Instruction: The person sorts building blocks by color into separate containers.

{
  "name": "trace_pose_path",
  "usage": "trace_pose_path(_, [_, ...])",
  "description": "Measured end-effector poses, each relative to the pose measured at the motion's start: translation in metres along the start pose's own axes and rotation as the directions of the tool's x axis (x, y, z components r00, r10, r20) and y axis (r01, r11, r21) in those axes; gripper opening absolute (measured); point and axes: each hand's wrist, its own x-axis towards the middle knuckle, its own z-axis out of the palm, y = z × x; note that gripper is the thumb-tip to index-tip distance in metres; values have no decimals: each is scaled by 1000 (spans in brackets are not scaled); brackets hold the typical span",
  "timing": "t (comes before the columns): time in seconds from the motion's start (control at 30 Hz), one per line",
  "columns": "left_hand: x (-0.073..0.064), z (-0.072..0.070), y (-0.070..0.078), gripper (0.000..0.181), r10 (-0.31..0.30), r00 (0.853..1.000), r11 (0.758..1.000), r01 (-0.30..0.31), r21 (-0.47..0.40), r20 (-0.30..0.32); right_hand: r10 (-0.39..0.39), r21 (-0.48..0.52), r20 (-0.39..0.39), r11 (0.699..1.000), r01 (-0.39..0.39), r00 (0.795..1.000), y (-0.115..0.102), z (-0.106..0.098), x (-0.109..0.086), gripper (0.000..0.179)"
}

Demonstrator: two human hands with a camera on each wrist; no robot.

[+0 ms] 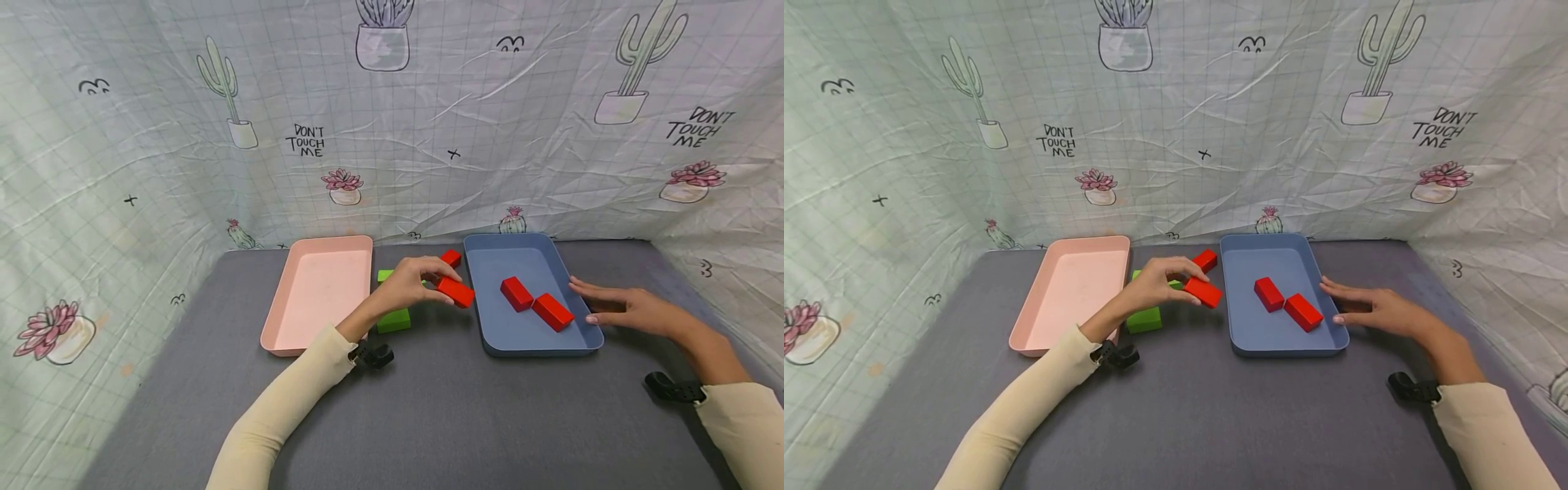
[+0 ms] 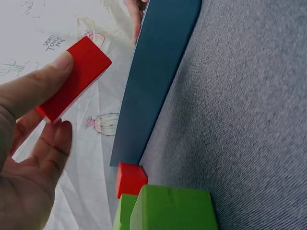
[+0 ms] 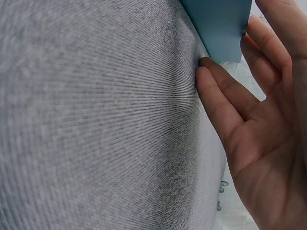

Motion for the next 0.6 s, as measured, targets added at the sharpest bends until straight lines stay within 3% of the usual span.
trace_pose_path(0.4, [-3, 1, 2, 46, -70, 998, 985, 70, -157, 2, -9, -5, -10, 1000, 9, 1000, -3, 0, 0, 67])
trace_pose_path(0.6, [-4, -1, 2, 49, -30, 1000, 998, 30, -59, 3, 3, -13, -8, 1000, -3, 1000, -5, -1, 1, 68])
